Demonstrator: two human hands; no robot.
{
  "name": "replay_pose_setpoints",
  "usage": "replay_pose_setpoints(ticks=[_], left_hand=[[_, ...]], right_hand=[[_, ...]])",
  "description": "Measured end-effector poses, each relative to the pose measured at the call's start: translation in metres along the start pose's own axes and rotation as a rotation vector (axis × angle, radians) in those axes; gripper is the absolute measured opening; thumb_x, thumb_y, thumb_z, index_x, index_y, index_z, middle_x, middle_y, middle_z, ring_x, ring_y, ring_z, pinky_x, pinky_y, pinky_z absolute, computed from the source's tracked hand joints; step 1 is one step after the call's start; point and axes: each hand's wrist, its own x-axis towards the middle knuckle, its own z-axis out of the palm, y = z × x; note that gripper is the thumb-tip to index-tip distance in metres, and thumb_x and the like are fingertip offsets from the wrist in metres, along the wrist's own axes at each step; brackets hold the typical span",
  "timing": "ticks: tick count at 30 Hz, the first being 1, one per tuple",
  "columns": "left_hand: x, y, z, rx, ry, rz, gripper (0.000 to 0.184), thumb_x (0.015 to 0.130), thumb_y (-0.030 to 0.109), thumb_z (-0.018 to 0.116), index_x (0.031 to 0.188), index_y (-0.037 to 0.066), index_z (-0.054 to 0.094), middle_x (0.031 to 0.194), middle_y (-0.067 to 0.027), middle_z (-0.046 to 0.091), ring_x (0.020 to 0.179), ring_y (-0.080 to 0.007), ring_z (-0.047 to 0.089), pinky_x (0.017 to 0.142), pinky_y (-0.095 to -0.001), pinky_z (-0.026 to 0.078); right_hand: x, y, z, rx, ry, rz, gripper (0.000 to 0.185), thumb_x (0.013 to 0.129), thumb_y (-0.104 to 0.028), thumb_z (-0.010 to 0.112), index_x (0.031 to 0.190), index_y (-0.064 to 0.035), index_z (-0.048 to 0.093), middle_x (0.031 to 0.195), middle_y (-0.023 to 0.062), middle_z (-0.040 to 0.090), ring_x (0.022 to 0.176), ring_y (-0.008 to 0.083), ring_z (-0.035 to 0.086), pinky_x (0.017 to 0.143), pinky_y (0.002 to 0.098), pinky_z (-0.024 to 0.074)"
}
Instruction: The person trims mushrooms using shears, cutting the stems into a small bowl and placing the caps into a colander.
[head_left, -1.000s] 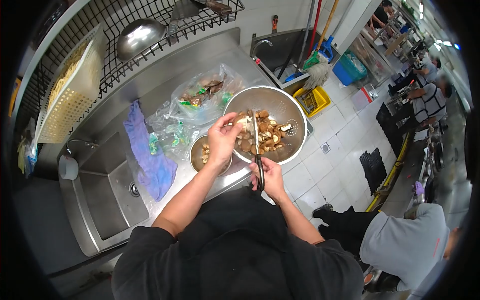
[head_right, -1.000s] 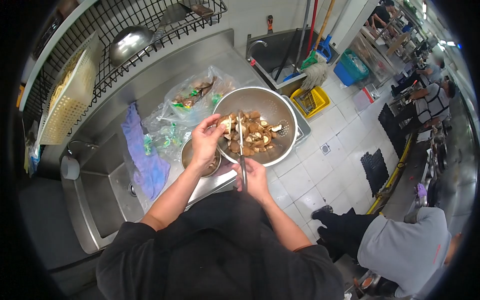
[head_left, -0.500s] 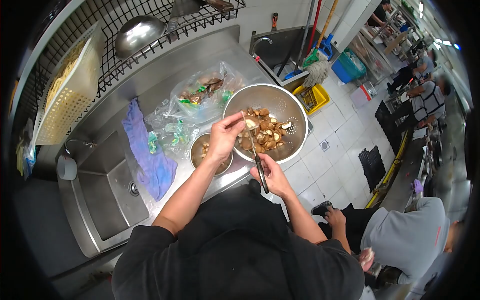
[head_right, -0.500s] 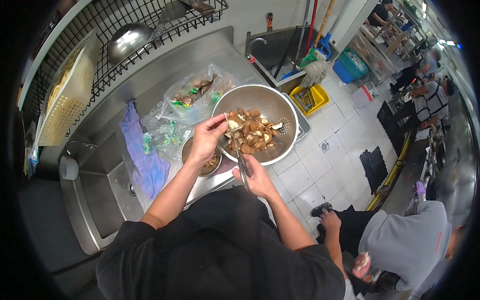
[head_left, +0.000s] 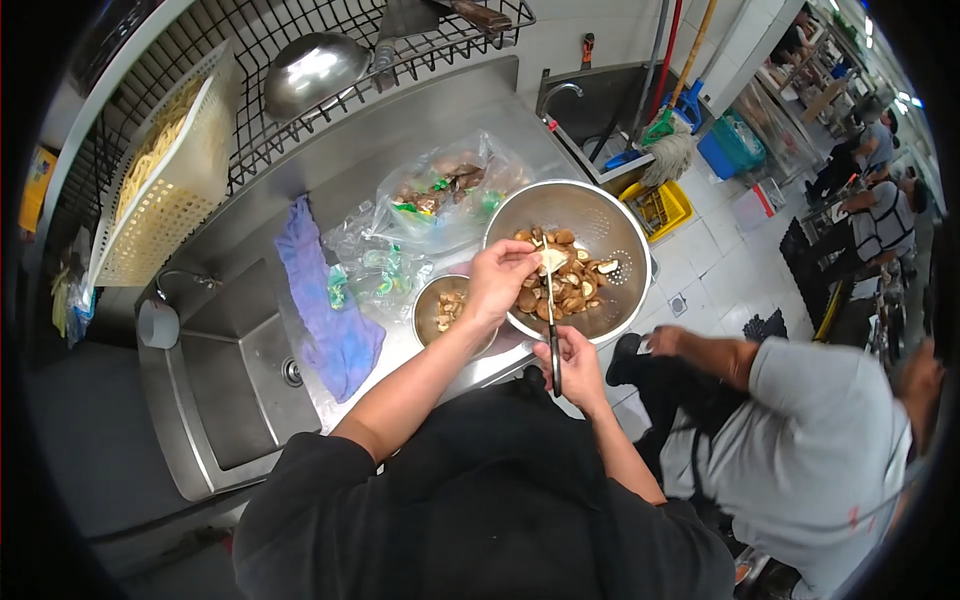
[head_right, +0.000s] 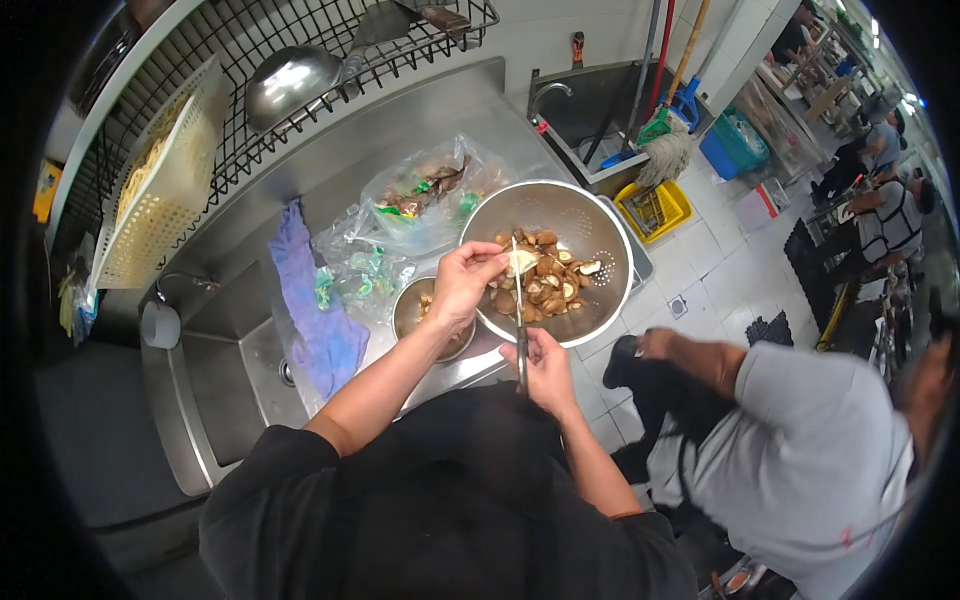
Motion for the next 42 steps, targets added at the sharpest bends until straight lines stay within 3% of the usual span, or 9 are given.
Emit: replay_pose_setpoints(ticks=[3, 7, 12, 14, 17, 24, 31, 36, 42], left_hand=[[0.012, 0.012, -0.012, 0.091, -0.200, -0.090, 0.021, 0.097, 0.016, 0.073, 0.110, -0.001, 0.071, 0.094, -0.0056, 0.073, 0.079, -0.0114, 0.066, 0.074, -0.0265, 0.053], [0.088, 0.006, -0.072, 0.344, 0.197, 0.304, 0.025, 0.097, 0.024, 0.072, 0.112, 0.004, 0.074, 0.088, -0.0087, 0.075, 0.072, -0.0142, 0.066, 0.069, -0.0292, 0.053], [0.215, -0.012, -0.155, 1.285, 0.213, 0.145, 0.043, 0.089, 0.035, 0.075, 0.122, 0.008, 0.070, 0.107, -0.0178, 0.076, 0.100, -0.0339, 0.073, 0.087, -0.0473, 0.055], [0.230, -0.021, -0.162, 1.813, 0.316, 0.655, 0.057, 0.087, 0.036, 0.075, 0.137, 0.012, 0.061, 0.125, -0.0187, 0.070, 0.118, -0.0355, 0.066, 0.098, -0.0485, 0.053], [0.232, 0.035, -0.129, 1.694, -0.040, -0.030, 0.071, 0.085, 0.032, 0.078, 0.149, 0.019, 0.049, 0.145, -0.0165, 0.057, 0.133, -0.0311, 0.056, 0.108, -0.0449, 0.047], [0.158, 0.127, -0.130, 1.639, -0.020, -0.166, 0.058, 0.083, 0.028, 0.078, 0.137, 0.016, 0.061, 0.137, -0.0147, 0.062, 0.128, -0.0342, 0.058, 0.106, -0.0456, 0.050], [-0.043, 0.112, -0.253, 1.472, 0.397, 0.450, 0.054, 0.071, -0.002, 0.074, 0.123, 0.005, 0.061, 0.122, -0.0166, 0.056, 0.114, -0.0414, 0.058, 0.092, -0.0479, 0.051], [-0.131, -0.030, -0.302, 1.457, 0.351, 0.235, 0.056, 0.072, 0.011, 0.085, 0.122, 0.005, 0.060, 0.129, -0.0178, 0.051, 0.115, -0.0408, 0.053, 0.094, -0.0473, 0.050], [-0.133, -0.036, -0.295, 1.126, 0.475, 0.137, 0.041, 0.084, 0.020, 0.081, 0.118, 0.006, 0.063, 0.132, -0.0147, 0.048, 0.117, -0.0422, 0.055, 0.092, -0.0483, 0.052]], right_hand=[[0.003, 0.001, -0.013, -0.052, -0.042, 0.157, 0.059, 0.087, -0.025, 0.085, 0.128, 0.0077, 0.058, 0.069, 0.0023, 0.061, 0.055, 0.0077, 0.058, 0.042, 0.0247, 0.0468], [0.003, 0.000, -0.011, 0.044, 0.041, 0.155, 0.057, 0.090, -0.029, 0.082, 0.126, 0.0081, 0.057, 0.070, 0.0015, 0.060, 0.056, 0.0078, 0.058, 0.044, 0.0249, 0.0483], [-0.004, -0.011, -0.014, 0.053, 0.057, 0.140, 0.045, 0.101, -0.036, 0.069, 0.120, 0.0027, 0.059, 0.073, 0.0037, 0.062, 0.058, 0.0111, 0.061, 0.047, 0.0275, 0.0520], [-0.007, -0.016, -0.017, 0.259, -0.022, 0.227, 0.046, 0.103, -0.039, 0.064, 0.119, 0.0031, 0.059, 0.073, 0.0053, 0.061, 0.060, 0.0126, 0.062, 0.049, 0.0282, 0.0529], [-0.011, -0.010, -0.017, 0.195, -0.004, 0.186, 0.040, 0.100, -0.035, 0.070, 0.118, -0.0010, 0.060, 0.076, 0.0028, 0.061, 0.062, 0.0105, 0.060, 0.051, 0.0268, 0.0518], [-0.013, -0.022, -0.011, 0.046, -0.129, 0.070, 0.042, 0.100, -0.030, 0.069, 0.127, 0.0006, 0.057, 0.078, 0.0024, 0.059, 0.065, 0.0110, 0.060, 0.056, 0.0269, 0.0524], [0.015, -0.033, 0.029, -0.050, -0.378, 0.059, 0.053, 0.097, -0.029, 0.073, 0.136, -0.0010, 0.051, 0.091, 0.0025, 0.061, 0.078, 0.0113, 0.062, 0.071, 0.0273, 0.0529], [0.031, -0.030, 0.089, -0.351, -0.621, 0.121, 0.069, 0.094, -0.035, 0.076, 0.144, 0.0022, 0.046, 0.108, 0.0065, 0.062, 0.096, 0.0141, 0.061, 0.088, 0.0305, 0.0517], [0.040, 0.010, 0.169, -0.126, -0.837, 0.483, 0.062, 0.097, -0.057, 0.064, 0.120, 0.0009, 0.057, 0.066, 0.0029, 0.056, 0.050, 0.0116, 0.055, 0.045, 0.0262, 0.0440]])
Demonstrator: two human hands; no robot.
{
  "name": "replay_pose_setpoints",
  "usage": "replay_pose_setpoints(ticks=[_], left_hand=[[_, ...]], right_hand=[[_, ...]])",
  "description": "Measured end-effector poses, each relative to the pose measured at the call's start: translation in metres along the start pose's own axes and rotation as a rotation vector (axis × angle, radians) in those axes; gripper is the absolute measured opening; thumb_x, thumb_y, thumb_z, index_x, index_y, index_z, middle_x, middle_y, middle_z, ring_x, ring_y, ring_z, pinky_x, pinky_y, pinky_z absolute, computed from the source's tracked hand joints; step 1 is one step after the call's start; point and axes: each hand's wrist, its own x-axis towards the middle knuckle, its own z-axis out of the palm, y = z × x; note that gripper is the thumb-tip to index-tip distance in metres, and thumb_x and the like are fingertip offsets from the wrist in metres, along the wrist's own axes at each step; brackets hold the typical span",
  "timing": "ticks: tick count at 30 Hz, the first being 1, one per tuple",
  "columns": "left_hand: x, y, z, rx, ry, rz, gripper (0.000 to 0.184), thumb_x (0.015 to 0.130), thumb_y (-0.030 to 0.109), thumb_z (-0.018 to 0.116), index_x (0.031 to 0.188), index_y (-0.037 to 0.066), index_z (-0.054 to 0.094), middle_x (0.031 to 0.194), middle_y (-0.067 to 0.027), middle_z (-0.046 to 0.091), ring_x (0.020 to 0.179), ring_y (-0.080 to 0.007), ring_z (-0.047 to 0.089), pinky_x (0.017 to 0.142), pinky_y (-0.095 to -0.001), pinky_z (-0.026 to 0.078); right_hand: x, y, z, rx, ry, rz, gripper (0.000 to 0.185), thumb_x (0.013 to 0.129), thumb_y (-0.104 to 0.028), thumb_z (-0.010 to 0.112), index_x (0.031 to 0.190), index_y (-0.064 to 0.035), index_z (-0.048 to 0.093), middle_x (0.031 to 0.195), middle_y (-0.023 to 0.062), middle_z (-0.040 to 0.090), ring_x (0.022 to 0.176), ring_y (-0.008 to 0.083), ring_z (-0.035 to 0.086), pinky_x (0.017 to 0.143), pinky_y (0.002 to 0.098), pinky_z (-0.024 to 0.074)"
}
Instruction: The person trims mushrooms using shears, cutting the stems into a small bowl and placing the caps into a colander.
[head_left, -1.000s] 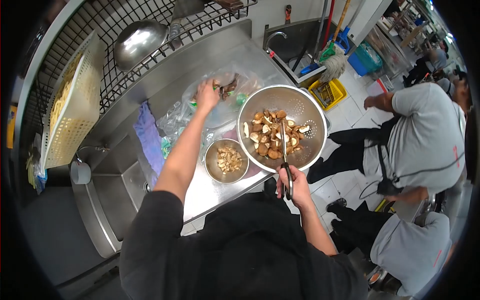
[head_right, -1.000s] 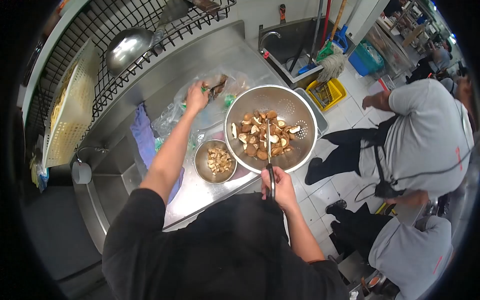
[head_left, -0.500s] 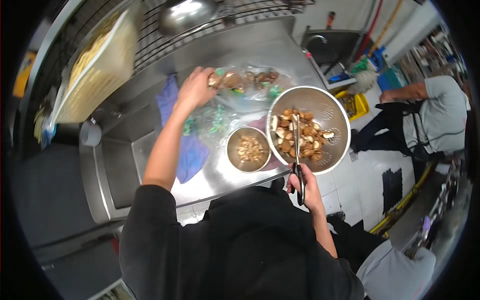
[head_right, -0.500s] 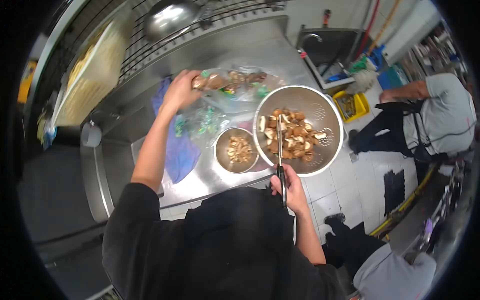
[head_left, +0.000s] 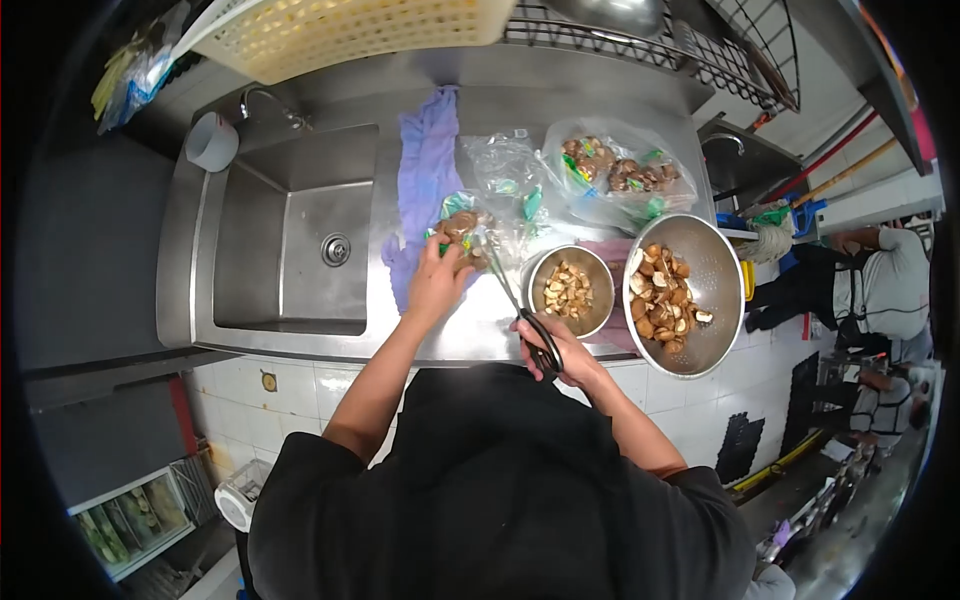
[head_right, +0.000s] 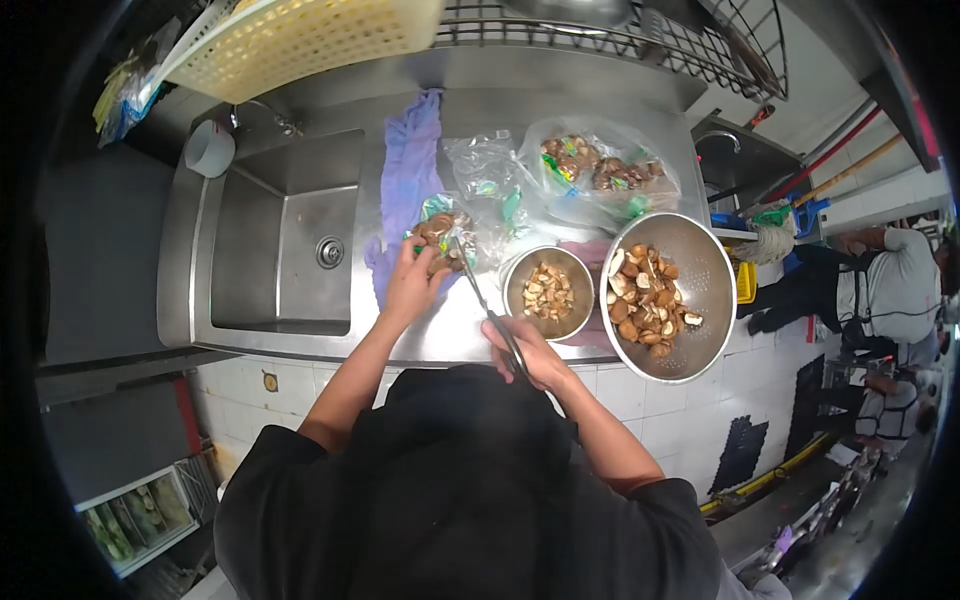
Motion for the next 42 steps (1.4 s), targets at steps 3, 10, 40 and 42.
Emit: replay_pose_setpoints(ticks=[3, 10, 40, 42], left_hand=[[0.000, -0.018, 0.003, -0.148, 0.025, 0.039, 0.040, 0.083, 0.014, 0.081, 0.117, 0.005, 0.062, 0.124, -0.0142, 0.051, 0.111, -0.0385, 0.059, 0.090, -0.0448, 0.052], [0.018, -0.044, -0.017, -0.283, -0.048, 0.074, 0.042, 0.078, 0.012, 0.084, 0.113, 0.005, 0.062, 0.113, -0.0125, 0.057, 0.106, -0.0327, 0.062, 0.087, -0.0409, 0.053], [0.037, -0.025, -0.052, 0.082, -0.067, 0.273, 0.036, 0.083, 0.028, 0.081, 0.106, 0.007, 0.062, 0.110, -0.0120, 0.056, 0.102, -0.0352, 0.055, 0.084, -0.0478, 0.050], [0.044, -0.021, -0.049, 0.106, 0.015, 0.301, 0.034, 0.085, 0.028, 0.078, 0.106, 0.006, 0.063, 0.111, -0.0127, 0.056, 0.102, -0.0353, 0.054, 0.083, -0.0490, 0.050]], right_hand=[[0.025, 0.010, 0.023, 0.099, 0.044, 0.068, 0.068, 0.096, -0.061, 0.064, 0.119, 0.0030, 0.057, 0.066, 0.0040, 0.055, 0.048, 0.0124, 0.053, 0.041, 0.0255, 0.0402], [0.061, 0.032, 0.060, 0.235, 0.182, -0.003, 0.069, 0.096, -0.061, 0.064, 0.119, 0.0033, 0.059, 0.068, 0.0023, 0.054, 0.050, 0.0123, 0.051, 0.044, 0.0268, 0.0378], [0.119, -0.075, 0.043, -0.358, 0.738, -0.393, 0.050, 0.084, -0.015, 0.082, 0.125, -0.0001, 0.058, 0.083, 0.0078, 0.068, 0.071, 0.0212, 0.066, 0.062, 0.0352, 0.0526], [0.157, -0.030, 0.026, -0.779, 0.896, -0.453, 0.054, 0.080, -0.015, 0.081, 0.126, 0.0017, 0.057, 0.090, 0.0180, 0.072, 0.080, 0.0341, 0.072, 0.074, 0.0425, 0.0552]])
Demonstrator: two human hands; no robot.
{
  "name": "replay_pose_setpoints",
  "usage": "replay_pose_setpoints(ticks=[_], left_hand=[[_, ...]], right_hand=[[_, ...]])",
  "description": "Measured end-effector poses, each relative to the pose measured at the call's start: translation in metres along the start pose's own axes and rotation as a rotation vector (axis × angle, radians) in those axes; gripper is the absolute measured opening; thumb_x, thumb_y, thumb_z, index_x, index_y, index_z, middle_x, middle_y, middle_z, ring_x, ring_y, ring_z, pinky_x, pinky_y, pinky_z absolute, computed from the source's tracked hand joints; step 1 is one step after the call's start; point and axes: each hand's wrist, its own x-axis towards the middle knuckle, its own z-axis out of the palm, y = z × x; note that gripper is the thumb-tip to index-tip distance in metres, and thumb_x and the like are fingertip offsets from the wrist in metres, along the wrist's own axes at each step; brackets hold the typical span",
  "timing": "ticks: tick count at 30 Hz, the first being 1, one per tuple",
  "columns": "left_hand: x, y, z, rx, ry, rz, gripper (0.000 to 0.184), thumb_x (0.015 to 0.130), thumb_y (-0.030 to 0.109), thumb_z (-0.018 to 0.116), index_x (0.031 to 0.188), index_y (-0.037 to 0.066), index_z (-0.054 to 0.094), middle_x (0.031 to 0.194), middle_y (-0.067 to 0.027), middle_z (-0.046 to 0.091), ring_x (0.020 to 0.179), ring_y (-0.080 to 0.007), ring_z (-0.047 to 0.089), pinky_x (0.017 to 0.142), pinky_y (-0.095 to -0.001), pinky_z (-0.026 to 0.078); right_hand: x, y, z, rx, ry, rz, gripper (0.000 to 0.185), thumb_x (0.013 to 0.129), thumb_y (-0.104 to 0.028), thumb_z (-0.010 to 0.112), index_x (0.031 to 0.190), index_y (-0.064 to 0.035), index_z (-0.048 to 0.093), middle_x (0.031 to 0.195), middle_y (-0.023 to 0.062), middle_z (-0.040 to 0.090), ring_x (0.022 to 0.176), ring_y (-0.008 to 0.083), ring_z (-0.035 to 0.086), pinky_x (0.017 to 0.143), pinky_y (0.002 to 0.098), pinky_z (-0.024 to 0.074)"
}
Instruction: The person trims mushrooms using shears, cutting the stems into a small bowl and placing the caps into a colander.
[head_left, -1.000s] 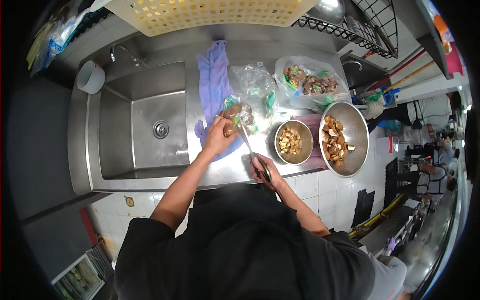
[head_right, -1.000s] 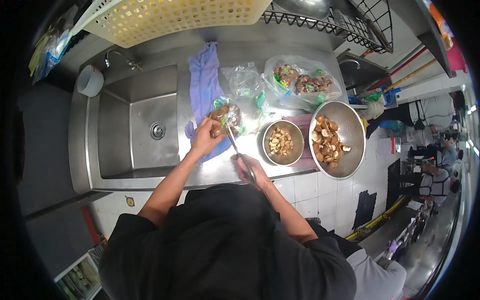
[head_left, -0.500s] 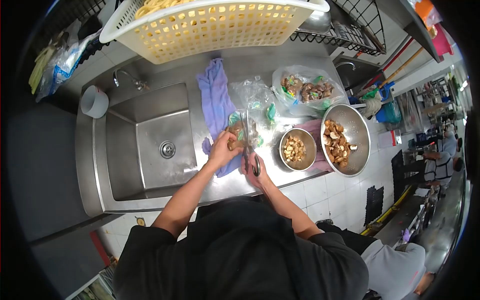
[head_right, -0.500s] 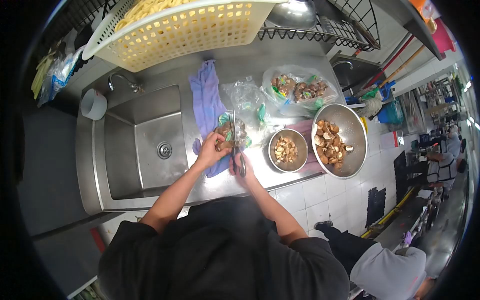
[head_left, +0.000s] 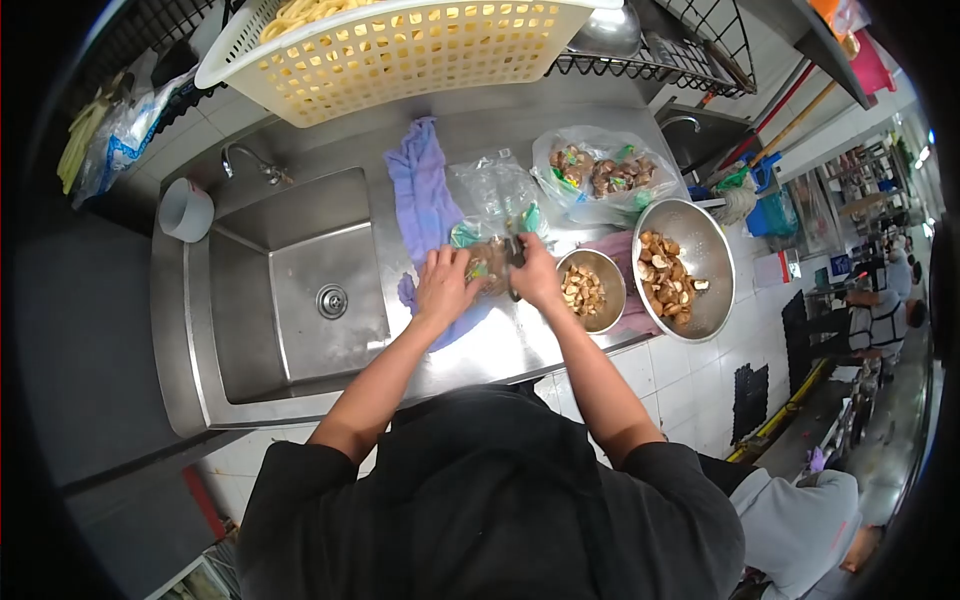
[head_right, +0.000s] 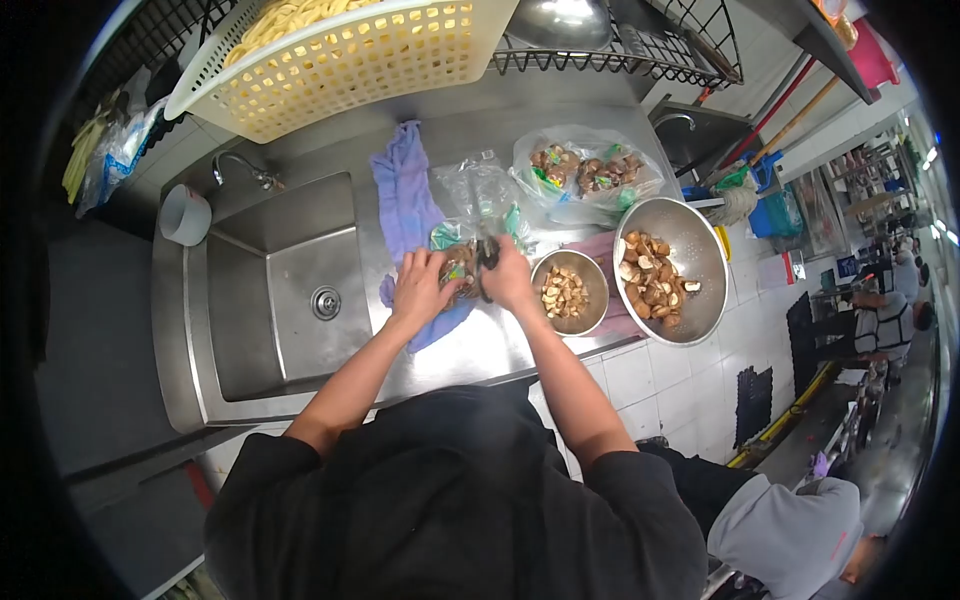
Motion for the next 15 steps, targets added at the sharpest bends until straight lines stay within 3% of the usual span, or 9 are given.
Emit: replay_pose_setpoints(ticks=[2, 8, 12, 14, 15], left_hand=[[0.001, -0.006, 0.011, 0.040, -0.081, 0.063, 0.027, 0.087, 0.022, 0.073, 0.106, 0.004, 0.065, 0.112, -0.0156, 0.057, 0.103, -0.0367, 0.054, 0.083, -0.0490, 0.054], [-0.008, -0.019, 0.035, 0.252, -0.079, 0.054, 0.028, 0.086, 0.019, 0.073, 0.104, -0.002, 0.067, 0.110, -0.0175, 0.058, 0.098, -0.0412, 0.056, 0.075, -0.0476, 0.056], [0.003, 0.001, 0.013, 0.165, -0.050, -0.017, 0.030, 0.087, 0.020, 0.074, 0.101, -0.006, 0.067, 0.108, -0.0170, 0.060, 0.097, -0.0416, 0.056, 0.076, -0.0475, 0.055], [0.014, 0.001, 0.006, 0.185, -0.250, -0.120, 0.028, 0.088, 0.021, 0.073, 0.102, -0.003, 0.072, 0.116, -0.0183, 0.061, 0.105, -0.0443, 0.056, 0.081, -0.0490, 0.056], [0.019, 0.001, 0.006, 0.189, -0.243, -0.120, 0.028, 0.088, 0.021, 0.073, 0.102, -0.003, 0.072, 0.116, -0.0183, 0.061, 0.105, -0.0443, 0.056, 0.081, -0.0490, 0.056]], right_hand=[[-0.004, -0.008, 0.019, -0.121, -0.076, 0.154, 0.054, 0.078, -0.015, 0.079, 0.126, -0.0032, 0.057, 0.101, 0.0270, 0.072, 0.101, 0.0443, 0.069, 0.085, 0.0508, 0.0544], [0.008, -0.018, 0.042, -0.173, -0.013, 0.165, 0.050, 0.075, -0.018, 0.082, 0.114, 0.0005, 0.058, 0.098, 0.0266, 0.072, 0.097, 0.0466, 0.069, 0.085, 0.0525, 0.0551], [0.020, -0.007, 0.040, -0.202, -0.022, 0.148, 0.047, 0.076, -0.019, 0.079, 0.115, 0.0008, 0.060, 0.098, 0.0284, 0.072, 0.097, 0.0462, 0.070, 0.085, 0.0518, 0.0554], [0.024, -0.002, 0.041, -0.196, -0.010, 0.153, 0.046, 0.077, -0.020, 0.077, 0.116, 0.0009, 0.063, 0.099, 0.0290, 0.072, 0.097, 0.0459, 0.070, 0.086, 0.0509, 0.0558], [0.028, -0.001, 0.042, -0.193, -0.003, 0.162, 0.045, 0.078, -0.020, 0.077, 0.115, 0.0009, 0.063, 0.099, 0.0287, 0.072, 0.096, 0.0460, 0.070, 0.086, 0.0511, 0.0558]])
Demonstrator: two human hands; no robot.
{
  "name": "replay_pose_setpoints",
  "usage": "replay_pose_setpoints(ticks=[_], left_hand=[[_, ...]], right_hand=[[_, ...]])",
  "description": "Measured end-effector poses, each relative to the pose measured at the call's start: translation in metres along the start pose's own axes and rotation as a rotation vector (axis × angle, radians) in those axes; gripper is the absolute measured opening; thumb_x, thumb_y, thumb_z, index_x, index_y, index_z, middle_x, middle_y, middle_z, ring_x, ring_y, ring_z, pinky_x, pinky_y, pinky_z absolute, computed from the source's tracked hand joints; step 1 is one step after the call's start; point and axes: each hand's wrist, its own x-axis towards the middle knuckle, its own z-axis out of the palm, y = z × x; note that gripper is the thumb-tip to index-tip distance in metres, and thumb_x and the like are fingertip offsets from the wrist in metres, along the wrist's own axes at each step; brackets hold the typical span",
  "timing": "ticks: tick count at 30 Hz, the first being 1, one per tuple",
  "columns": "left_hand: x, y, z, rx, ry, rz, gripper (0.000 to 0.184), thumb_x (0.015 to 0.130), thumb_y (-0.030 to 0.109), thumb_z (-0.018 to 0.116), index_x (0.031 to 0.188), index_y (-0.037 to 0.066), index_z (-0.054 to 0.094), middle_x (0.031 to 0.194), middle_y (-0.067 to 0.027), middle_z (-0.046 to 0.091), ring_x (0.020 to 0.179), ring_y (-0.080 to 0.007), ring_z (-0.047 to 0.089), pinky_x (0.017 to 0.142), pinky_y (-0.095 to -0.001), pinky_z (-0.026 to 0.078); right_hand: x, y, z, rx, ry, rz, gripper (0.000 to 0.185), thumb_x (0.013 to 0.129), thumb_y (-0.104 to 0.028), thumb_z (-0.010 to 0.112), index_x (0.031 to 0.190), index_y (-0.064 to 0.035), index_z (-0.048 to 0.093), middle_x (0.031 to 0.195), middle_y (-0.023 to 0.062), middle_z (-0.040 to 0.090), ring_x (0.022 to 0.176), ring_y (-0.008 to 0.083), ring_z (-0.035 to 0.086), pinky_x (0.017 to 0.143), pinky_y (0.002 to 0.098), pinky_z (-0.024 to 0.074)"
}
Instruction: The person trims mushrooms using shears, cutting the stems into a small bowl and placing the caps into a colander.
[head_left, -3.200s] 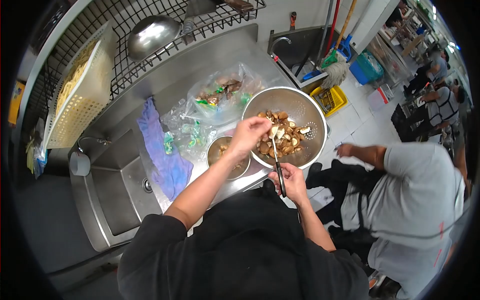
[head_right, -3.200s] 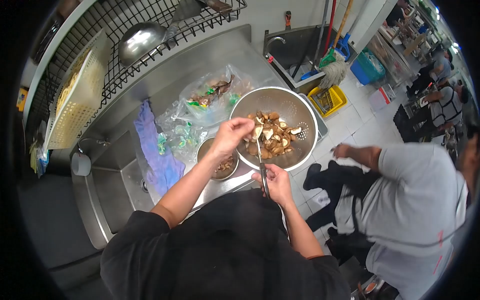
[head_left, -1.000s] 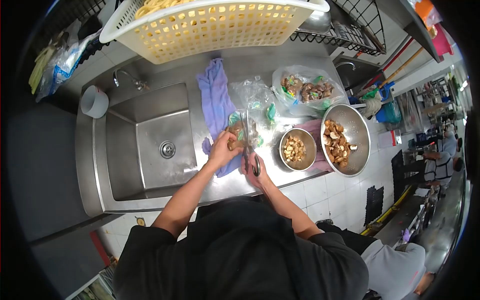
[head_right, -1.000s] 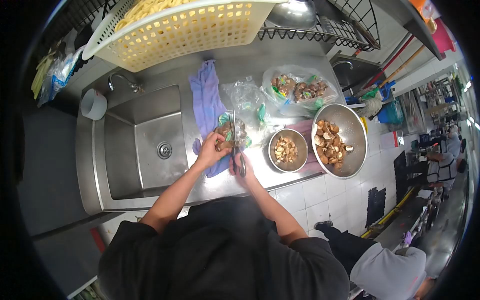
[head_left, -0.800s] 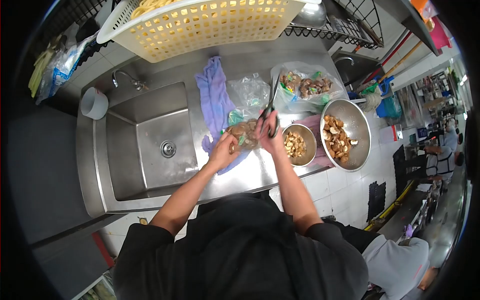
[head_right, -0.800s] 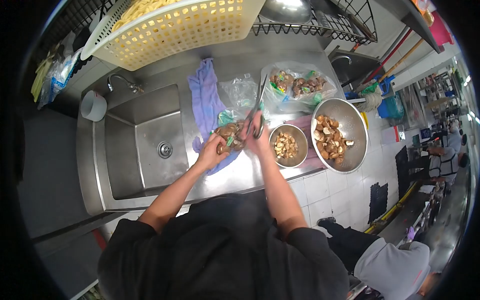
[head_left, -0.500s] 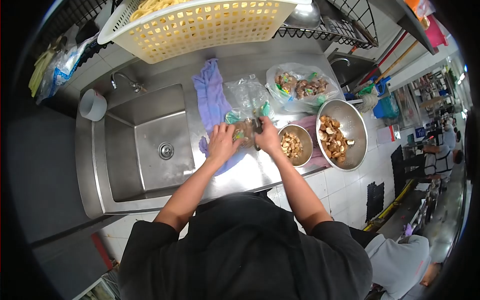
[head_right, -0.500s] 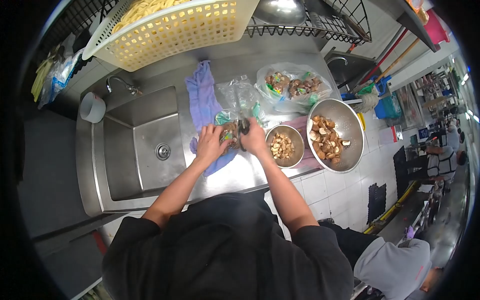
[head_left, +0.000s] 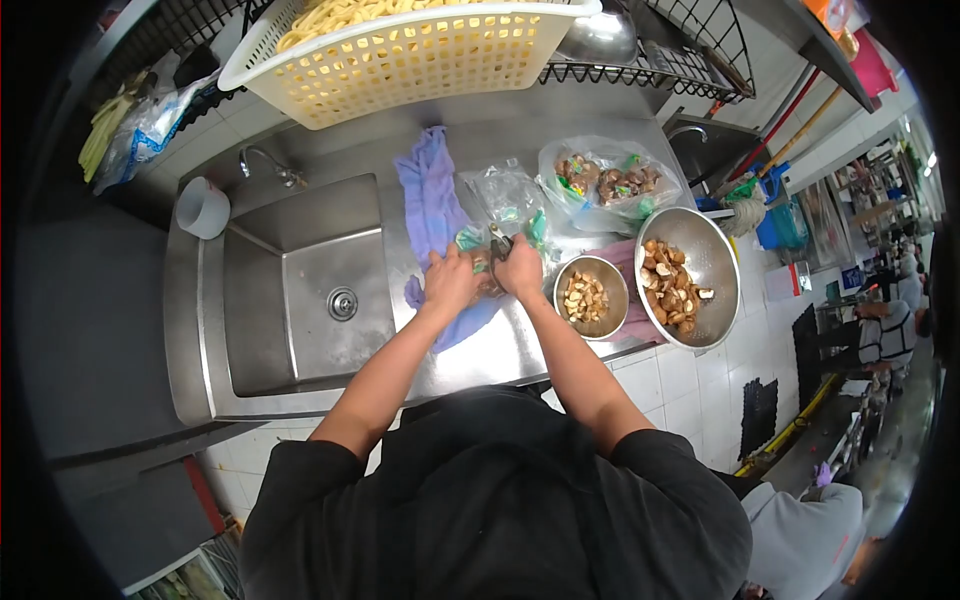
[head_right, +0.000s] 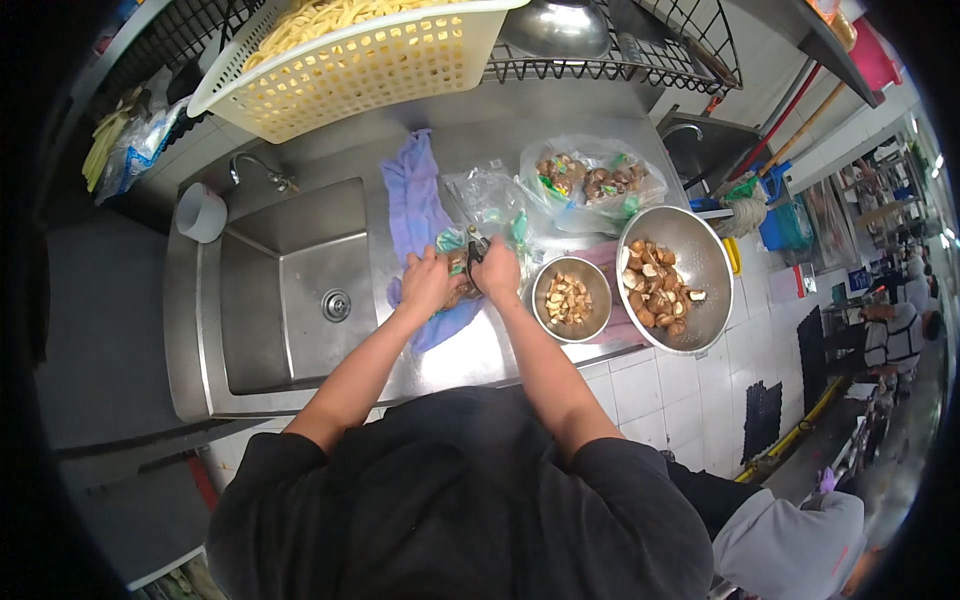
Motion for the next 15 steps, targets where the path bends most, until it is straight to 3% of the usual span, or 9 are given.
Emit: replay_pose_setpoints(ticks=[2, 6, 8, 15], left_hand=[[0.007, 0.004, 0.000, -0.076, -0.041, -0.061, 0.024, 0.086, 0.025, 0.076, 0.095, 0.002, 0.073, 0.110, -0.0151, 0.062, 0.098, -0.0428, 0.057, 0.087, -0.0503, 0.051], [0.019, -0.008, 0.010, -0.189, -0.100, -0.082, 0.020, 0.087, 0.025, 0.074, 0.094, 0.006, 0.076, 0.113, -0.0154, 0.062, 0.102, -0.0435, 0.056, 0.093, -0.0534, 0.047], [0.006, 0.006, 0.001, -0.192, -0.051, -0.193, 0.027, 0.090, 0.026, 0.070, 0.100, 0.002, 0.078, 0.129, -0.0165, 0.059, 0.115, -0.0422, 0.052, 0.099, -0.0513, 0.043], [-0.008, 0.016, 0.004, -0.059, 0.135, -0.003, 0.022, 0.089, 0.020, 0.067, 0.097, 0.002, 0.077, 0.118, -0.0135, 0.056, 0.113, -0.0373, 0.050, 0.091, -0.0526, 0.044]], right_hand=[[0.001, 0.002, 0.004, 0.004, 0.005, 0.009, 0.044, 0.078, -0.020, 0.076, 0.114, 0.0010, 0.063, 0.099, 0.0284, 0.072, 0.096, 0.0461, 0.070, 0.086, 0.0513, 0.0557], [0.001, 0.005, 0.001, -0.039, -0.014, -0.022, 0.045, 0.079, -0.022, 0.077, 0.113, 0.0033, 0.062, 0.098, 0.0295, 0.072, 0.097, 0.0467, 0.070, 0.087, 0.0515, 0.0554], [0.003, 0.011, 0.000, -0.044, -0.032, 0.003, 0.046, 0.079, -0.023, 0.077, 0.113, 0.0045, 0.061, 0.099, 0.0301, 0.072, 0.098, 0.0468, 0.069, 0.087, 0.0514, 0.0553], [-0.001, 0.015, -0.010, -0.046, -0.160, 0.037, 0.054, 0.080, -0.028, 0.077, 0.115, 0.0079, 0.058, 0.105, 0.0329, 0.070, 0.104, 0.0470, 0.069, 0.091, 0.0505, 0.0546]])
